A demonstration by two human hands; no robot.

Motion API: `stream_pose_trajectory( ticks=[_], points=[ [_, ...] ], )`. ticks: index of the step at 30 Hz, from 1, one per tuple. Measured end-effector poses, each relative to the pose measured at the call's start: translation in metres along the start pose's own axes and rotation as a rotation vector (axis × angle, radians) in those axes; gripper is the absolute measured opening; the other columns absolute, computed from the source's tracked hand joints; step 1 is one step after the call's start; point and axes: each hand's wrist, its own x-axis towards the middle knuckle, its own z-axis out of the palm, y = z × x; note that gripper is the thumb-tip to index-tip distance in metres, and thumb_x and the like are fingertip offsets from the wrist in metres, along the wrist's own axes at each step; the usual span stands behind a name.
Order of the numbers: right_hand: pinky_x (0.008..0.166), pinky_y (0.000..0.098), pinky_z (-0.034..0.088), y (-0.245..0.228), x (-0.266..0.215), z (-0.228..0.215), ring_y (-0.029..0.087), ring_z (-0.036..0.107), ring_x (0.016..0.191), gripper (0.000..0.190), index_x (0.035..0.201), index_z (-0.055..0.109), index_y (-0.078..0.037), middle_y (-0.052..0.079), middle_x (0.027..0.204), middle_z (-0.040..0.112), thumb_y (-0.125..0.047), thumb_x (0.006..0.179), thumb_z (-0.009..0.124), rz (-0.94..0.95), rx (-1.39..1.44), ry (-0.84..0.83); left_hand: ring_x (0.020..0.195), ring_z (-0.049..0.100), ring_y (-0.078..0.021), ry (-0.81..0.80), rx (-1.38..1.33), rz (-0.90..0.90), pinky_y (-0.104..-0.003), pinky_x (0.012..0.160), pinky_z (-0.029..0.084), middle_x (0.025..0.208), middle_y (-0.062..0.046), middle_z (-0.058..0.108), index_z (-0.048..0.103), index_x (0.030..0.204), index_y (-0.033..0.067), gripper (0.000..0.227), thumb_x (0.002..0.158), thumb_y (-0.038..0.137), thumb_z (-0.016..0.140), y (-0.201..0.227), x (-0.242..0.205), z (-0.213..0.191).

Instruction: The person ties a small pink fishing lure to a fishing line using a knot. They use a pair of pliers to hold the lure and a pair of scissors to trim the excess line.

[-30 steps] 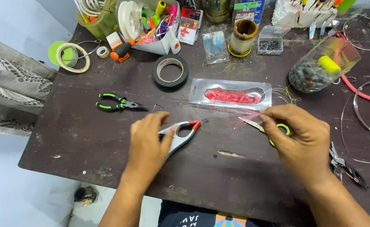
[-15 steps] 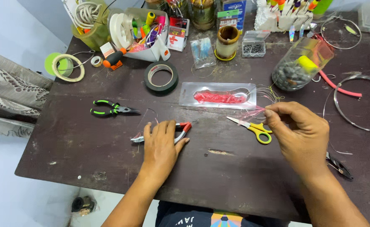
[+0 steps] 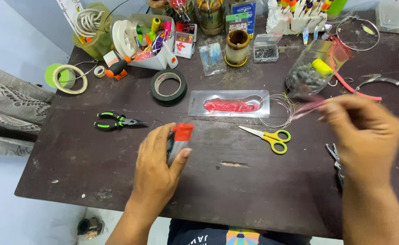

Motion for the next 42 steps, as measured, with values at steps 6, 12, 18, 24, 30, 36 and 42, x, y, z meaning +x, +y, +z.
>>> stream_pose_trajectory(
  ticks=[6,12,18,24,30,36,42],
  points=[
    [0.095,0.0313,0.039,0.03,0.0,0.033,0.018,0.059,0.109,0.006,0.087,0.073,-0.015,0.006,0.115,0.059,-0.016,0.085,0.067,-0.175,-0.223,-0.579,0.107,0.06,-0.0207,-0.24,-0.316,-0.156,-0.033,0.089,0.042,0.113,-0.005,0.063,0.055,0.123,0.0117,0.056,0.091,0.053,0.035,0.012,0.019,-0.021],
    [0.081,0.049,0.05,0.05,0.02,0.043,0.044,0.062,0.104,0.011,0.089,0.072,-0.006,0.016,0.125,0.062,-0.006,0.079,0.069,0.018,-0.274,-0.544,0.097,0.062,-0.0316,-0.435,-0.633,-0.291,-0.05,0.089,0.046,0.101,-0.02,0.066,0.059,0.126,0.0083,0.044,0.097,0.034,0.037,-0.016,0.02,0.005],
    [0.078,0.0421,0.055,0.063,0.019,0.047,0.037,0.066,0.103,0.008,0.085,0.073,-0.01,0.012,0.118,0.068,-0.008,0.078,0.07,0.102,-0.303,-0.57,0.097,0.068,-0.0331,-0.483,-0.964,-0.776,-0.043,0.083,0.057,0.112,-0.024,0.07,0.059,0.127,-0.0033,0.066,0.097,0.049,0.032,-0.04,0.042,0.037],
    [0.075,0.0391,0.057,0.07,0.022,0.054,0.035,0.067,0.097,0.009,0.086,0.073,-0.005,0.016,0.111,0.069,-0.004,0.077,0.071,0.1,-0.231,-0.532,0.121,0.05,-0.0518,-0.372,-1.265,-0.823,-0.059,0.089,0.05,0.143,-0.034,0.04,0.035,0.139,-0.0146,0.072,0.098,0.045,0.039,-0.049,0.043,0.058],
    [0.081,0.0396,0.056,0.085,0.022,0.061,0.031,0.067,0.102,0.009,0.086,0.073,-0.007,0.014,0.108,0.07,-0.007,0.078,0.071,0.112,-0.152,-0.543,0.108,0.062,-0.0434,-0.405,-1.202,-0.918,-0.052,0.086,0.054,0.121,-0.038,0.058,0.044,0.135,-0.0094,0.073,0.095,0.052,0.04,-0.058,0.052,0.061],
    [0.083,0.0406,0.056,0.089,0.028,0.069,0.031,0.067,0.1,0.009,0.088,0.073,-0.004,0.016,0.105,0.07,-0.005,0.079,0.07,0.12,-0.121,-0.528,0.112,0.061,-0.0427,-0.364,-1.224,-0.928,-0.052,0.087,0.055,0.121,-0.04,0.056,0.04,0.138,-0.008,0.073,0.094,0.05,0.043,-0.052,0.058,0.061],
    [0.082,0.0374,0.055,0.101,0.034,0.074,0.028,0.067,0.101,0.008,0.087,0.073,-0.007,0.012,0.108,0.07,-0.006,0.079,0.071,0.076,-0.14,-0.496,0.114,0.059,-0.0452,-0.365,-1.229,-0.894,-0.055,0.087,0.054,0.127,-0.04,0.052,0.041,0.136,-0.0117,0.073,0.094,0.048,0.045,-0.049,0.062,0.062]
  ],
)
